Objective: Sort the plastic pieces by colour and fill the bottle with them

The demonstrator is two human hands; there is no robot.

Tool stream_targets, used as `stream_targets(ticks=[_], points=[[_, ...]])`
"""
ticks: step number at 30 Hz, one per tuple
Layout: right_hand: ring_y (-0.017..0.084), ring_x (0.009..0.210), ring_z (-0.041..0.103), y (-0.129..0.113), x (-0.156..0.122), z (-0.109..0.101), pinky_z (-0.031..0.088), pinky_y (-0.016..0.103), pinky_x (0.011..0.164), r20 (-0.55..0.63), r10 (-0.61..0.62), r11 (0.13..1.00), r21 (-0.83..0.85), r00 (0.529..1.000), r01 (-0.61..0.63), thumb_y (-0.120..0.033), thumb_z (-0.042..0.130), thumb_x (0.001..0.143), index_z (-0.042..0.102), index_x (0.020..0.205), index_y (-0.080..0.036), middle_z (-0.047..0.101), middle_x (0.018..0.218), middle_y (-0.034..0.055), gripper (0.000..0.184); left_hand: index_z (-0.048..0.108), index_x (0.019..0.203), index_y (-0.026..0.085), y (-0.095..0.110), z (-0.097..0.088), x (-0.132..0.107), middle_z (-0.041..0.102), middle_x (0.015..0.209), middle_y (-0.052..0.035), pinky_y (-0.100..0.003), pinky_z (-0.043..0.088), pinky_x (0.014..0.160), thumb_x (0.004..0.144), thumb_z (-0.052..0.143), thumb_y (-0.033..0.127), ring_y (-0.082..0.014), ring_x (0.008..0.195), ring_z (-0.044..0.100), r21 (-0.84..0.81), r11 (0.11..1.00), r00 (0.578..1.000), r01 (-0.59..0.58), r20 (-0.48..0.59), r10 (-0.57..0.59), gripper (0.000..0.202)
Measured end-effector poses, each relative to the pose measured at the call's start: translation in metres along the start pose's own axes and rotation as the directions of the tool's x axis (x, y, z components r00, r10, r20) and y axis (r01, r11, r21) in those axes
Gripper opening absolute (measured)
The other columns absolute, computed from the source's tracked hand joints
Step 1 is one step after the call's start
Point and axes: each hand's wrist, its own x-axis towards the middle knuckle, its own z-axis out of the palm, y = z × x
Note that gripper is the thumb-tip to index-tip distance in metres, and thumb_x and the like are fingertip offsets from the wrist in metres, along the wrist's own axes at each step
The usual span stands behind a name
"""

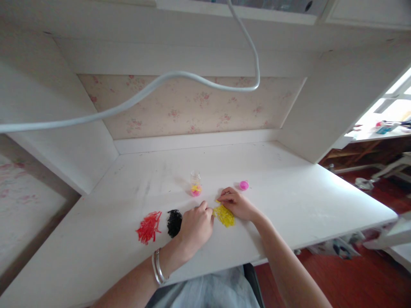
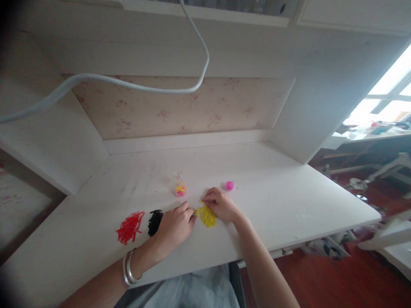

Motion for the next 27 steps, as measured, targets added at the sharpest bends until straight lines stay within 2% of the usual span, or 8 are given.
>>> stream_targets(ticks=[11,21,24,27], points=[[0.013,0.083,0.058,-0.006,0.0,-0.001,0.046,0.027,0.076,-0.014,0.024,0.999,0.023,1.0,-0.023,-0.03,0.058,0.083,0.073,0.088,-0.026,0.059,0.102,0.0042,0.017,0.06,0.091,0.02,-0.001,0.001,0.002,0.058,0.092,-0.0062,-0.028,0.046,0.061,0.094,0.034,0.024,-0.0177,0.073,0.062,0.045,0.999,1.0,0.01,-0.005,-0.01,0.027],[0.014,0.083,0.057,-0.015,0.0,-0.005,0.045,0.027,0.076,-0.026,-0.008,1.0,0.027,1.0,0.008,-0.033,0.051,0.088,0.069,0.084,-0.02,0.061,0.097,0.0056,0.023,0.06,0.096,0.023,-0.007,-0.02,0.003,0.059,0.098,-0.0048,-0.025,0.045,0.064,0.096,0.033,0.032,-0.016,0.077,0.063,-0.08,0.997,0.997,0.019,-0.077,-0.026,0.029],[0.013,0.08,0.057,-0.014,-0.001,-0.004,0.045,0.026,0.073,-0.019,0.004,1.0,0.012,1.0,-0.004,-0.035,0.053,0.087,0.071,0.09,-0.022,0.06,0.099,0.0053,0.022,0.059,0.098,0.024,-0.012,-0.023,0.004,0.06,0.101,-0.0043,-0.025,0.045,0.068,0.096,0.034,0.032,-0.016,0.081,0.063,-0.12,0.992,0.993,0.022,-0.117,-0.036,0.027],[0.012,0.079,0.057,-0.012,0.0,-0.003,0.045,0.026,0.073,-0.005,0.004,1.0,-0.015,1.0,-0.005,-0.036,0.053,0.087,0.073,0.091,-0.025,0.06,0.101,0.0045,0.023,0.059,0.096,0.022,-0.018,-0.028,0.007,0.06,0.103,-0.0042,-0.025,0.046,0.073,0.096,0.036,0.031,-0.0164,0.087,0.062,-0.179,0.984,0.977,-0.007,-0.213,-0.032,0.025]])
